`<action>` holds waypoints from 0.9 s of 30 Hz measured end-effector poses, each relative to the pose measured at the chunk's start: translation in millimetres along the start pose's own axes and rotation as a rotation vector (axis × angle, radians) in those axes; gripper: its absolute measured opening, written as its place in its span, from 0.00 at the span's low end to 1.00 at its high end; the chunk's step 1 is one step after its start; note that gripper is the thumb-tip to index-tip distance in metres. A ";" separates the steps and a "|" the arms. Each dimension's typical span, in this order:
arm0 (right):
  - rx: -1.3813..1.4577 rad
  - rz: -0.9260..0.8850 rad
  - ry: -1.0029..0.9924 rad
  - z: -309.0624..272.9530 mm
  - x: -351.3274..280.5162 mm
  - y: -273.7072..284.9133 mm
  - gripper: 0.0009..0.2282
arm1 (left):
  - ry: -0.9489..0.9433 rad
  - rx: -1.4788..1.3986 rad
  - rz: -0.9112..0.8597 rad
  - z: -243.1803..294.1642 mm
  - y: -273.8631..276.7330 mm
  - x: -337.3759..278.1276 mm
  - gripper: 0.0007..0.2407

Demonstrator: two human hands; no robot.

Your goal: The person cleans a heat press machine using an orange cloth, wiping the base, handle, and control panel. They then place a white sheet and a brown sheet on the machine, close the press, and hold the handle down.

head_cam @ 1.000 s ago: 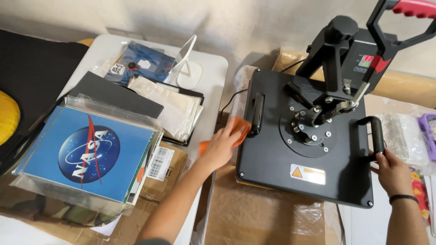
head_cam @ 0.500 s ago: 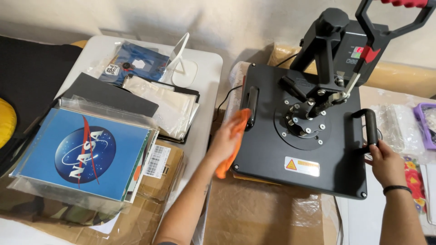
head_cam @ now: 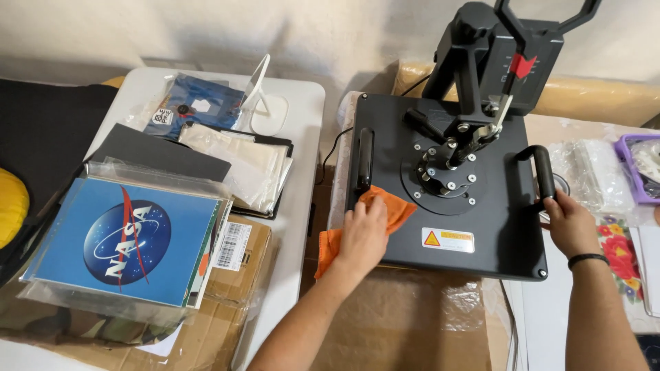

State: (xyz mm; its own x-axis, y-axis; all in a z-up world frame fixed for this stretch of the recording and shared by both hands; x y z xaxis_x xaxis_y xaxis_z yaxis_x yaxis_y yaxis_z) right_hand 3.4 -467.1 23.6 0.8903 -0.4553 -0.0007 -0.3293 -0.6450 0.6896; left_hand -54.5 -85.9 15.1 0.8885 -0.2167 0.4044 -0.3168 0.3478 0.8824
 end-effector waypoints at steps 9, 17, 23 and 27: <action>0.033 -0.003 0.013 18.3 14.3 -6.1 0.14 | 0.474 0.320 0.134 -114.8 30.4 -74.7 0.21; 0.005 0.048 0.044 30.8 16.6 -6.3 0.15 | 0.109 0.033 0.119 33.1 -27.5 -8.5 0.22; -0.141 0.075 0.115 47.1 30.1 -11.3 0.19 | -0.057 -0.126 0.157 125.5 -99.2 1.3 0.19; -0.221 0.051 0.195 50.1 31.4 -12.7 0.19 | -0.096 -1.038 0.062 201.6 -30.0 6.6 0.13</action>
State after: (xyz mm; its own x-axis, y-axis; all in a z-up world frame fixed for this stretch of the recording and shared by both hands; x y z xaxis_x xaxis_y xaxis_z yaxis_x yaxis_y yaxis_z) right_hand 19.7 -503.9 -21.5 0.9251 -0.3435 0.1619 -0.3173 -0.4651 0.8264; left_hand -106.1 -281.7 39.7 0.8360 -0.2272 0.4995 0.1200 0.9639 0.2376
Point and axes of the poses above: each hand's wrist, its own x-axis towards the middle knuckle, its own y-axis out of the back of the hand, z = x × y, the point moved 6 cm from there along x, towards the middle knuckle, and after that the axes turned 11 degrees about z, right-handed, at the moved point
